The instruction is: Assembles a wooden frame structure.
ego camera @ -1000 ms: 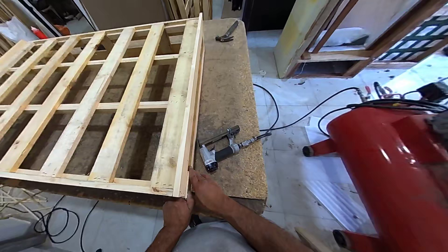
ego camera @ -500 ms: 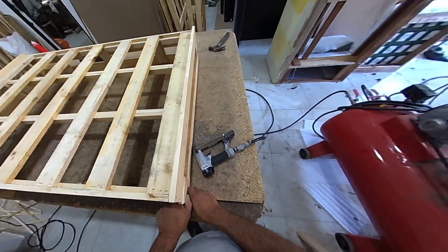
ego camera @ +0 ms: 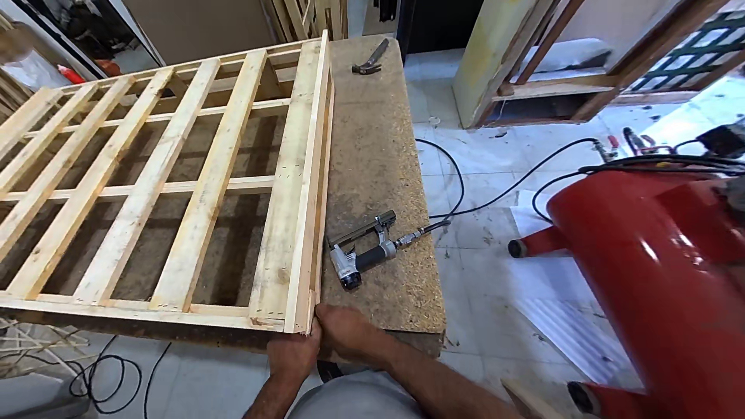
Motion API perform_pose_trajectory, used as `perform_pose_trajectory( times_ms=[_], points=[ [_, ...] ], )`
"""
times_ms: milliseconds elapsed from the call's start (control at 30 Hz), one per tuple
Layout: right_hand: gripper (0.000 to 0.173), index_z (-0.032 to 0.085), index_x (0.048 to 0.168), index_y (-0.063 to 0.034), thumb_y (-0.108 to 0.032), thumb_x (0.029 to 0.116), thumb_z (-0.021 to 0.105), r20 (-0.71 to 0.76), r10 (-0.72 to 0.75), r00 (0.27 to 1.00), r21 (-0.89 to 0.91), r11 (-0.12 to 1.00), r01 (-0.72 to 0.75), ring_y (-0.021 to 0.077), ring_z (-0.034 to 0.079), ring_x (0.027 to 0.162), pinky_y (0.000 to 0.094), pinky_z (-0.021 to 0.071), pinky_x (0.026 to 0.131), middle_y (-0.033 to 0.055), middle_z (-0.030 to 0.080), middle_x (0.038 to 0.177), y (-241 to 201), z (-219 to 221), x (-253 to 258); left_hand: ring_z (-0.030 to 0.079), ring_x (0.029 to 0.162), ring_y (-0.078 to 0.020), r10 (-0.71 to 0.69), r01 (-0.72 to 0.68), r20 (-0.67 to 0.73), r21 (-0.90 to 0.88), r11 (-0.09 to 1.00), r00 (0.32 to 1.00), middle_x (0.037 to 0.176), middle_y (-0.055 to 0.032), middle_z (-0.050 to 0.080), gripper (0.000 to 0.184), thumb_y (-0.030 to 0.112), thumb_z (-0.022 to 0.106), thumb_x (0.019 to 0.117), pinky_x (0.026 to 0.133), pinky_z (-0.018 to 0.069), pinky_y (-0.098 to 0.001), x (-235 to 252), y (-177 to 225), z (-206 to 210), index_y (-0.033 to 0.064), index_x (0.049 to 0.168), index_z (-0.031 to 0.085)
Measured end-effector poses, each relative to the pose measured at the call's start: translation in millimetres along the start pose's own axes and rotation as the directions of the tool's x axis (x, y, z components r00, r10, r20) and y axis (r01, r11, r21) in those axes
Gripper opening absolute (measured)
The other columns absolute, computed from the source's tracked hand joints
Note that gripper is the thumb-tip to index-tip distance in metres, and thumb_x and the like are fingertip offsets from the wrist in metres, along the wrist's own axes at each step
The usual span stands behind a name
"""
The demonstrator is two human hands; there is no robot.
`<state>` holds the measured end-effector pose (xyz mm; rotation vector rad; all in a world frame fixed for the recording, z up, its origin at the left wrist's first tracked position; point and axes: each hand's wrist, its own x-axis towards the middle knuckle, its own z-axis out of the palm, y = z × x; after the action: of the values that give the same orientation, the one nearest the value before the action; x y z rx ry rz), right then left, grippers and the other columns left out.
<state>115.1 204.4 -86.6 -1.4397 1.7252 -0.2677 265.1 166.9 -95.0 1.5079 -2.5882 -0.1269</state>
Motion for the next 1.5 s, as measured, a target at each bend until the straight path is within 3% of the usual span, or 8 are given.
perform_pose_trajectory(
  times_ms=[233, 700, 833, 933, 1033, 1133, 1333, 1500],
  points=[
    [0.043, 0.064, 0.138, -0.0138, -0.038, 0.1038, 0.058, -0.211, -0.137, 0.968, 0.522, 0.821, 0.230, 0.0159, 0.067, 0.112, 0.0382, 0.0537, 0.100, 0.0071, 0.065, 0.134, 22, -31, 10, 0.073, 0.105, -0.0362, -0.014, 0.043, 0.186, -0.153, 0.987, 0.982, 0.109, -0.0193, 0.075, 0.089, 0.073, 0.022, 0.0976, 0.085, 0.0577, -0.0578, -1, -13, -9, 0.0034, 0.114, 0.075],
    [0.024, 0.073, 0.115, -0.0031, -0.018, 0.0966, 0.069, -0.173, -0.249, 0.953, 0.798, 0.532, 0.283, 0.0114, 0.068, 0.093, 0.0337, 0.0578, 0.089, 0.0050, 0.072, 0.105, 37, -21, 48, 0.076, 0.090, -0.0388, 0.026, -0.041, -0.122, -0.123, 0.992, 0.992, 0.093, -0.0216, 0.076, 0.069, 0.053, 0.036, 0.1023, 0.071, 0.0603, -0.0577, -1, -10, 13, -0.0019, 0.097, 0.077],
    [0.027, 0.071, 0.122, -0.0134, -0.029, 0.1019, 0.064, -0.368, 0.062, 0.928, 0.500, 0.855, 0.142, 0.0164, 0.071, 0.098, 0.0410, 0.0608, 0.089, 0.0039, 0.073, 0.113, 61, -35, 32, 0.075, 0.096, -0.0382, 0.029, -0.028, 0.062, -0.020, 0.999, 0.998, 0.098, -0.0206, 0.076, 0.069, 0.060, 0.043, 0.1001, 0.079, 0.0598, -0.0570, -1, -16, 9, -0.0002, 0.098, 0.077],
    [0.035, 0.065, 0.133, -0.0110, -0.022, 0.0995, 0.061, -0.521, 0.200, 0.830, 0.113, 0.980, -0.166, 0.0316, 0.061, 0.124, 0.0544, 0.0496, 0.105, 0.0132, 0.065, 0.131, 106, -50, 22, 0.076, 0.091, -0.0367, 0.013, -0.015, 0.032, 0.046, 0.999, 0.999, 0.091, -0.0194, 0.076, 0.067, 0.060, 0.046, 0.0978, 0.075, 0.0607, -0.0546, -5, -12, 11, 0.0003, 0.091, 0.077],
    [0.051, 0.060, 0.139, -0.0122, -0.012, 0.0888, 0.070, -0.484, -0.007, 0.875, -0.256, 0.957, -0.134, 0.0306, 0.056, 0.132, 0.0516, 0.0450, 0.111, 0.0106, 0.061, 0.140, 133, -57, 17, 0.076, 0.087, -0.0345, 0.034, -0.030, -0.038, 0.106, 0.994, 0.999, 0.088, -0.0174, 0.077, 0.062, 0.058, 0.050, 0.0962, 0.073, 0.0613, -0.0528, -6, -12, 18, 0.0020, 0.088, 0.077],
    [0.057, 0.053, 0.146, -0.0152, -0.018, 0.0912, 0.068, -0.360, -0.125, 0.924, -0.514, 0.854, -0.085, 0.0310, 0.052, 0.136, 0.0530, 0.0365, 0.117, 0.0108, 0.061, 0.139, 136, -62, 25, 0.077, 0.082, -0.0324, 0.094, -0.077, -0.168, 0.106, 0.991, 0.981, 0.083, -0.0153, 0.076, 0.056, 0.054, 0.055, 0.0938, 0.069, 0.0616, -0.0511, -5, -15, 27, 0.0032, 0.085, 0.078],
    [0.070, 0.042, 0.154, -0.0157, -0.020, 0.0890, 0.069, -0.196, -0.136, 0.971, -0.635, 0.772, -0.020, 0.0340, 0.064, 0.112, 0.0542, 0.0426, 0.110, 0.0140, 0.067, 0.120, 147, -84, 54, 0.077, 0.085, -0.0328, 0.013, -0.014, -0.223, -0.004, 1.000, 0.975, 0.088, -0.0157, 0.077, 0.052, 0.051, 0.056, 0.0895, 0.069, 0.0614, -0.0511, -4, -11, 31, 0.0030, 0.089, 0.078],
    [0.070, 0.050, 0.145, -0.0157, -0.030, 0.0825, 0.077, -0.071, -0.168, 0.983, -0.683, 0.727, 0.074, 0.0322, 0.067, 0.105, 0.0545, 0.0461, 0.104, 0.0121, 0.070, 0.111, 142, -95, 51, 0.076, 0.090, -0.0330, -0.081, 0.077, -0.159, -0.033, 0.997, 0.984, 0.093, -0.0156, 0.077, 0.052, 0.050, 0.056, 0.0896, 0.074, 0.0615, -0.0515, -4, -3, 26, 0.0035, 0.095, 0.078]
  ],
)
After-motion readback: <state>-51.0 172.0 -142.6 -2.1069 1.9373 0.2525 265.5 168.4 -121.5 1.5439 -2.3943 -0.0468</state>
